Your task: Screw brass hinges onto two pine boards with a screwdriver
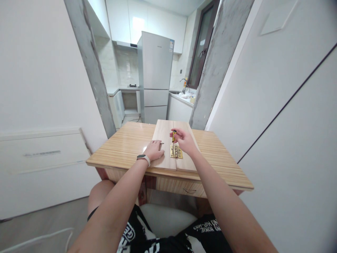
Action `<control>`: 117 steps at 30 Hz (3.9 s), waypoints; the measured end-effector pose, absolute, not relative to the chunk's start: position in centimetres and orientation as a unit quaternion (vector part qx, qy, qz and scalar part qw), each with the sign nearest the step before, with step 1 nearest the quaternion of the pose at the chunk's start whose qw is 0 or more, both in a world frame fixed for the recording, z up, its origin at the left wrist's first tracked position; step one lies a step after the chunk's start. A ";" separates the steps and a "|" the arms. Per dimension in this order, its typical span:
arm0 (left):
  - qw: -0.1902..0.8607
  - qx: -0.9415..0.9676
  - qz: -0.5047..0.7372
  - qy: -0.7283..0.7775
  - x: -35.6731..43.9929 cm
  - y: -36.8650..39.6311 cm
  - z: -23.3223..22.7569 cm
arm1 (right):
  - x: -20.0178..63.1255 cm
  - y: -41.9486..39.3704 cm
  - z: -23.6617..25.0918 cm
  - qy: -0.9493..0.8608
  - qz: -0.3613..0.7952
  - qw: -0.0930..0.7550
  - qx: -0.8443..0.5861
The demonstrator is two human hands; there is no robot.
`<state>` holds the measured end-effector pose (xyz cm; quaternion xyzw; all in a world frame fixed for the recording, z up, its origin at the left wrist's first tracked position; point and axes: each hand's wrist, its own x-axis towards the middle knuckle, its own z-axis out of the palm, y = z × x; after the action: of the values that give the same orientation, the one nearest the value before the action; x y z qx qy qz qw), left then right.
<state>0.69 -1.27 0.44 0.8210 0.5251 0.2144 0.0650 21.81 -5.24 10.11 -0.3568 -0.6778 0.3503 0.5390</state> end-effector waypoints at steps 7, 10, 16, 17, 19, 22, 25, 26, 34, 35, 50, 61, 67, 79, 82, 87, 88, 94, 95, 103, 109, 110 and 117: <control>0.059 0.824 0.211 0.522 0.7 -1.1 0.4 | 21.8 -5.3 10.0 -0.698 0.201 0.553 -0.408; 0.062 0.823 0.207 0.525 0.7 -1.1 0.3 | 22.0 -5.4 10.2 -0.699 0.159 0.556 -0.420; 0.063 0.821 0.210 0.528 0.7 -1.1 0.2 | 22.0 -5.5 10.4 -0.684 0.327 0.540 -0.365; 0.063 0.821 0.210 0.528 0.7 -1.1 0.2 | 22.0 -5.5 10.3 -0.684 0.351 0.535 -0.352; 0.061 0.822 0.211 0.526 0.7 -1.1 0.2 | 22.1 -5.4 10.2 -0.684 0.373 0.530 -0.334; 0.061 0.822 0.211 0.526 0.7 -1.2 0.3 | 22.1 -5.4 10.0 -0.687 0.385 0.524 -0.323; 0.063 0.822 0.210 0.526 0.7 -1.2 0.4 | 22.1 -5.3 9.9 -0.685 0.372 0.530 -0.334; 0.063 0.822 0.210 0.526 0.7 -1.2 0.4 | 22.1 -5.3 9.9 -0.683 0.366 0.533 -0.339; 0.059 0.822 0.219 0.522 0.6 -1.0 0.0 | 22.0 -5.3 9.6 -0.691 0.238 0.556 -0.396; 0.060 0.822 0.219 0.522 0.6 -1.0 0.0 | 21.8 -5.4 9.7 -0.694 0.215 0.557 -0.404; 0.060 0.822 0.209 0.527 0.7 -1.1 0.3 | 22.3 -4.7 10.0 -0.690 0.366 0.527 -0.335; 0.063 0.820 0.208 0.529 0.7 -1.3 0.5 | 22.0 -4.3 10.1 -0.690 0.322 0.522 -0.386; 0.057 0.822 0.211 0.525 0.7 -1.2 0.4 | 21.8 -5.1 9.7 -0.698 0.197 0.551 -0.412; 0.067 0.818 0.211 0.530 0.8 -1.3 0.4 | 21.3 -5.6 10.5 -0.704 0.346 0.512 -0.350; 0.071 0.817 0.214 0.531 0.7 -1.3 0.5 | 22.0 -5.1 10.8 -0.717 0.373 0.490 -0.327; 0.071 0.817 0.214 0.531 0.8 -1.5 0.6 | 22.9 -4.7 11.2 -0.732 0.389 0.462 -0.317; 0.072 0.816 0.213 0.532 0.8 -1.5 0.7 | 22.9 -4.7 11.2 -0.728 0.389 0.464 -0.323; 0.070 0.816 0.215 0.532 0.8 -1.5 0.6 | 23.0 -4.3 11.2 -0.719 0.359 0.476 -0.359; 0.069 0.817 0.216 0.529 0.8 -1.4 0.6 | 23.0 -4.2 11.1 -0.720 0.351 0.478 -0.361; 0.070 0.816 0.211 0.533 0.8 -1.3 0.4 | 22.7 -4.1 10.0 -0.710 0.275 0.518 -0.389; 0.067 0.819 0.213 0.529 0.7 -1.2 0.4 | 21.2 -5.6 9.8 -0.691 0.164 0.544 -0.446; 0.066 0.820 0.214 0.527 0.7 -1.2 0.3 | 20.8 -6.0 9.8 -0.687 0.143 0.546 -0.458; 0.066 0.821 0.211 0.526 0.7 -1.2 0.3 | 20.2 -6.4 10.0 -0.710 0.172 0.533 -0.427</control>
<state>0.71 -1.24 0.30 0.8214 0.5256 0.2114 0.0655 20.17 -6.45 10.01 -0.4269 -0.7100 0.1715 0.5331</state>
